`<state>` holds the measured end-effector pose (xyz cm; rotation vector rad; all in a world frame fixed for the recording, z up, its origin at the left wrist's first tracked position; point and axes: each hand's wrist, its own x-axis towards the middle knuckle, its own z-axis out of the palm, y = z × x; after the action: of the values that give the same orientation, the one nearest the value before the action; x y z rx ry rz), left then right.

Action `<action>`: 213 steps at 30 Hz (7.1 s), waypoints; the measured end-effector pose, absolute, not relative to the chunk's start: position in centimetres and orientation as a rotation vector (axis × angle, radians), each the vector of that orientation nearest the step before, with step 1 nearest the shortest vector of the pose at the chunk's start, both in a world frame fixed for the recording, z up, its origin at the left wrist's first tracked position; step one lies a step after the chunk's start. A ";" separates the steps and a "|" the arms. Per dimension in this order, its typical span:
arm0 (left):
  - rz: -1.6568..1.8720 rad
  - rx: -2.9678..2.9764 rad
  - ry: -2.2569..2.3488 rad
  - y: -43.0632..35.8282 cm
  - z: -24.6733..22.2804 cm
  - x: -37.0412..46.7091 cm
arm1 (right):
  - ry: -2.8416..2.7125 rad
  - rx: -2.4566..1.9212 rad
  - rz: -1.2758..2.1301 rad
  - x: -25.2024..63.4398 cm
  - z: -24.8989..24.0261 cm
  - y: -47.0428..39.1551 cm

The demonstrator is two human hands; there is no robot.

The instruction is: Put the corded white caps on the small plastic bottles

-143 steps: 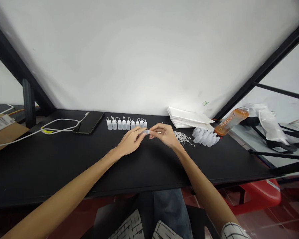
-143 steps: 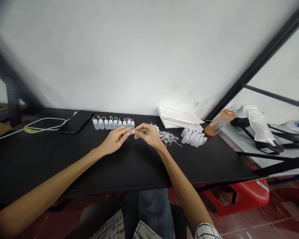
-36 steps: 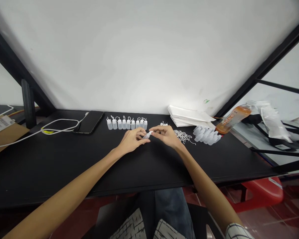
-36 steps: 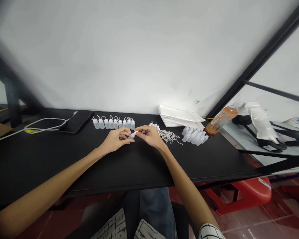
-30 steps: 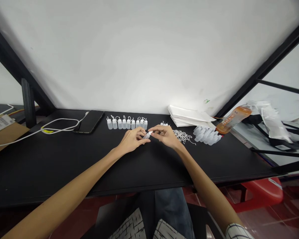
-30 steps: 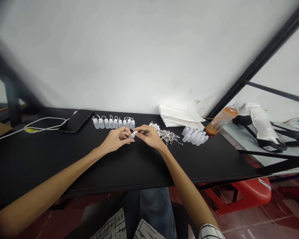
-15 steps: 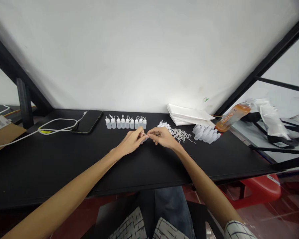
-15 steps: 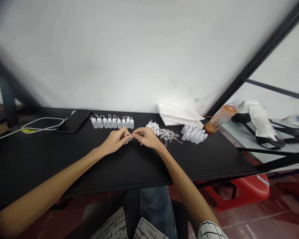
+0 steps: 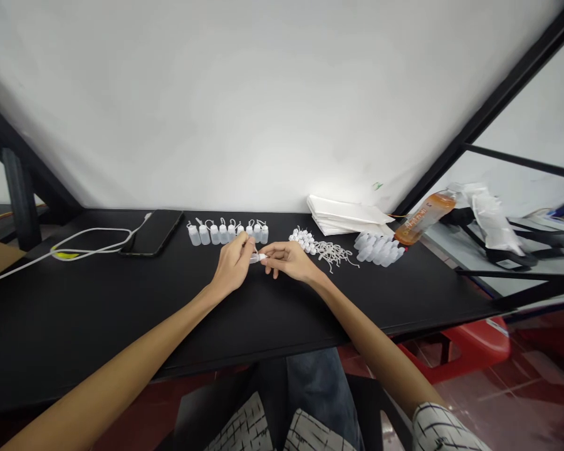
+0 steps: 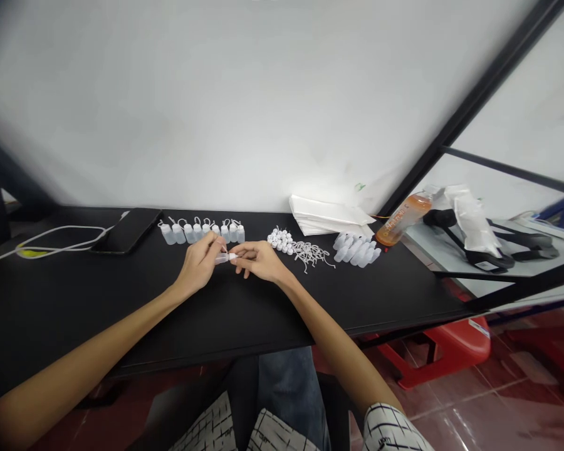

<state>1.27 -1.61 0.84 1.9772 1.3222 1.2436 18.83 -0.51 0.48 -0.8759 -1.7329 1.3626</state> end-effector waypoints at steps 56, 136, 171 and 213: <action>1.269 1.994 1.405 -0.5 0.2 1.9 | -1.823 -1.031 1.219 18.6 0.8 -0.8; 1.227 1.910 1.188 -0.6 -0.1 1.6 | -1.807 -0.921 1.405 18.3 1.2 -1.6; 0.952 1.915 1.086 -1.0 0.0 1.4 | -1.843 -1.044 1.229 19.4 0.6 -0.7; 1.069 1.864 1.093 -0.6 0.6 1.0 | -1.532 -0.963 1.183 20.7 1.3 0.2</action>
<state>1.00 -0.65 0.61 1.8640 1.0926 1.0693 20.75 0.21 1.29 -0.9631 -1.5317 1.1830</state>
